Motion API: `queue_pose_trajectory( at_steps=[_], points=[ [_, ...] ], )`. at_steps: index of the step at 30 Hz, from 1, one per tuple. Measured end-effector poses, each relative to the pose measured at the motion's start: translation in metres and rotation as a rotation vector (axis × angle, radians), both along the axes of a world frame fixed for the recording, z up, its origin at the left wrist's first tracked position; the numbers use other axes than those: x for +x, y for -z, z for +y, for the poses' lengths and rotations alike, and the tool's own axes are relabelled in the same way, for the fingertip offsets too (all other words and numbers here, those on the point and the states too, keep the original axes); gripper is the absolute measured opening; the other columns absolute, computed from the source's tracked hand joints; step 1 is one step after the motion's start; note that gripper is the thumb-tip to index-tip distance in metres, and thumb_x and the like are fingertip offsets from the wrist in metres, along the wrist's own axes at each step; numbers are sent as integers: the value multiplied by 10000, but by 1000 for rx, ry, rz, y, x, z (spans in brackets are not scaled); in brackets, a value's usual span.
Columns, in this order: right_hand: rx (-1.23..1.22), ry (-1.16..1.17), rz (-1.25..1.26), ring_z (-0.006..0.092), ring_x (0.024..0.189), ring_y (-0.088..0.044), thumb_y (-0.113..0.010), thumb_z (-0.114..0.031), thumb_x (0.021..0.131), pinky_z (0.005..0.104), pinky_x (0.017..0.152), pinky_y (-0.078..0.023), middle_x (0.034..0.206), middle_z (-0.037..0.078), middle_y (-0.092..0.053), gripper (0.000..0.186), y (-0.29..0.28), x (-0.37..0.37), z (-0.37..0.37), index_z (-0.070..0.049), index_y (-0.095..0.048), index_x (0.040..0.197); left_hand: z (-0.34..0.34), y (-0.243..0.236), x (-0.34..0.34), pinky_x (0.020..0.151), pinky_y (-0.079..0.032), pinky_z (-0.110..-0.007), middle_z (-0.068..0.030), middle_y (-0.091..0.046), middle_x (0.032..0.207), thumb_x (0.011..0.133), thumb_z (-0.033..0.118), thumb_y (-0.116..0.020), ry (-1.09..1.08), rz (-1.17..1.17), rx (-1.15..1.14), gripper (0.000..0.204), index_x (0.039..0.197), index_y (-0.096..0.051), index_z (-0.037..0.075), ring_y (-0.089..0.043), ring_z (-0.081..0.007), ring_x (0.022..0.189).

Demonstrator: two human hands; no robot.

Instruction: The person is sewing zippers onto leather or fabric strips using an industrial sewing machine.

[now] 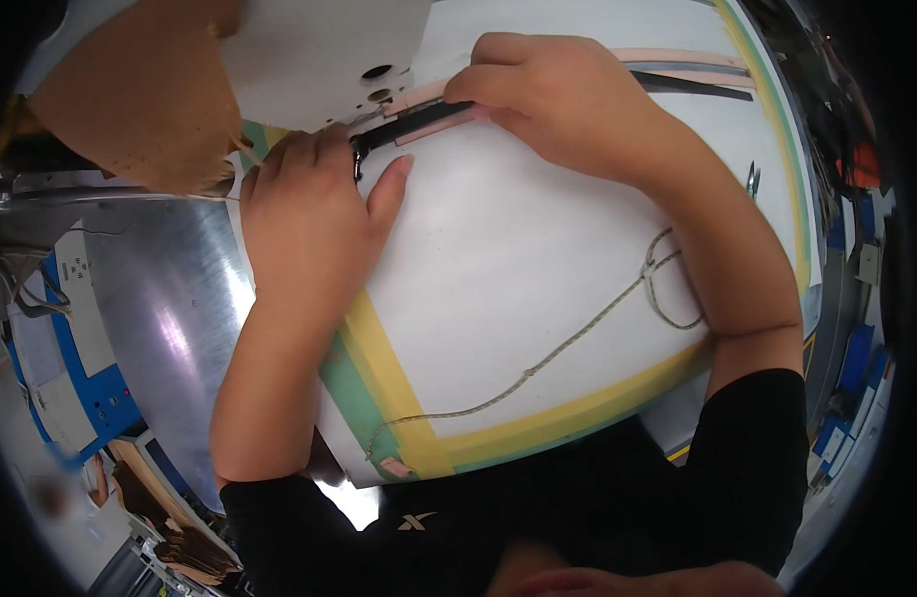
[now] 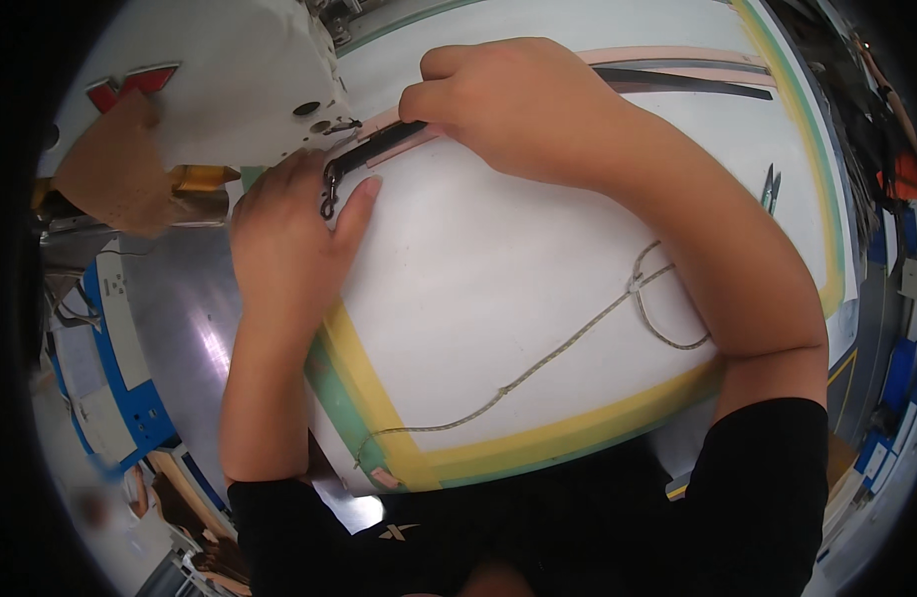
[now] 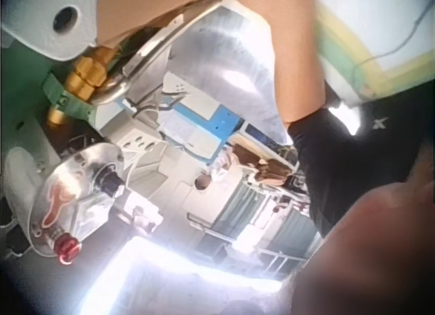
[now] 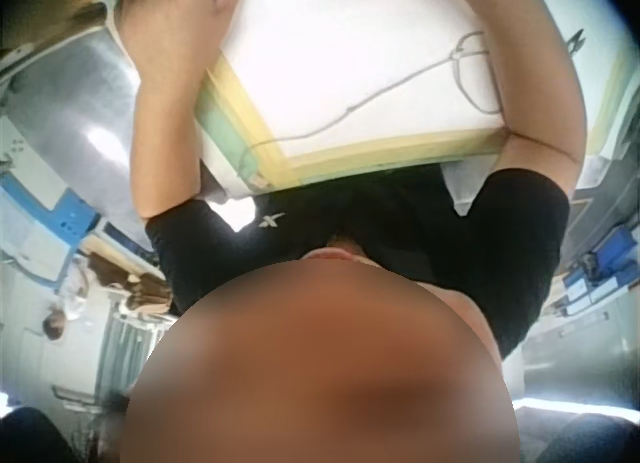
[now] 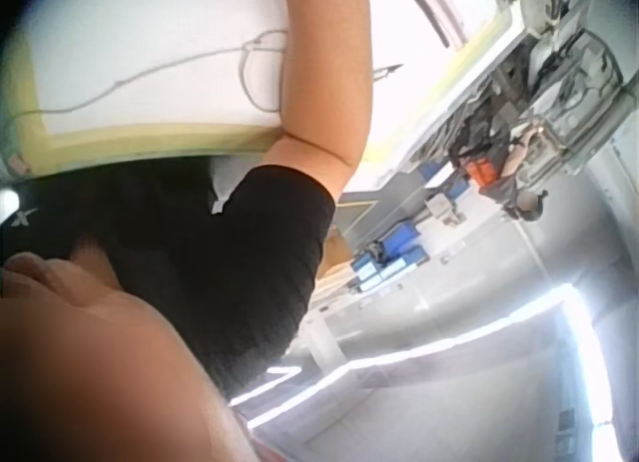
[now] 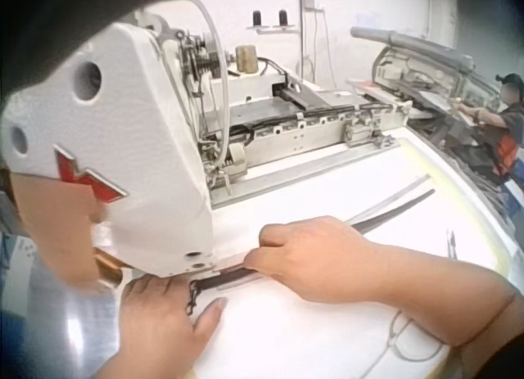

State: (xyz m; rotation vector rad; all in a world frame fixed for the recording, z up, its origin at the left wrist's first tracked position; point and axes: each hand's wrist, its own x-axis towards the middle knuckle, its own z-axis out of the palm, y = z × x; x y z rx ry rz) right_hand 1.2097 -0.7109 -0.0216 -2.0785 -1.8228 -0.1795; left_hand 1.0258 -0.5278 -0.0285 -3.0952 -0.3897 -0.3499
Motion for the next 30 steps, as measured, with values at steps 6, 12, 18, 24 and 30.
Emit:
queue_pose_trajectory(
  at_steps=[6, 12, 18, 24, 30],
  points=[
    [61, 0, 78, 296, 885, -681, -695, -100, 908, 423, 747, -544, 940, 69, -655, 117, 13, 13, 4, -90, -738, 1016, 2, 15, 7, 869, -561, -422, -143, -744, 1082, 935, 90, -729, 211, -271, -130, 258, 1189, -721, 45, -703, -352, 951],
    [33, 0, 91, 314, 895, -677, -694, -72, 901, 428, 780, -540, 950, 87, -653, 141, 9, 18, -1, -72, -737, 1035, 5, 18, 7, 852, -562, -410, -146, -749, 1083, 943, 8, -681, 200, -273, -128, 251, 1180, -750, 55, -702, -346, 945],
    [-51, 35, 109, 322, 913, -681, -691, -74, 866, 426, 809, -544, 976, 88, -655, 233, 11, 15, -2, -115, -754, 1086, 4, 19, 8, 869, -566, -400, -132, -751, 1082, 925, -44, -658, 243, -265, -135, 318, 1201, -760, 74, -702, -333, 949],
    [71, -57, 14, 296, 941, -683, -635, -69, 876, 401, 845, -545, 987, 75, -643, 308, 21, 10, 3, -190, -790, 1114, 3, 18, 9, 901, -558, -383, -110, -743, 1092, 900, -68, -656, 219, -222, -143, 350, 1183, -785, 91, -688, -304, 1014],
    [42, -29, 12, 276, 953, -672, -623, -96, 887, 393, 870, -534, 991, 64, -630, 302, 22, 8, 2, -212, -806, 1098, 2, 16, 8, 926, -550, -400, -123, -728, 1120, 893, -86, -643, 229, -196, -164, 370, 1201, -772, 74, -680, -324, 1042]
  ],
)
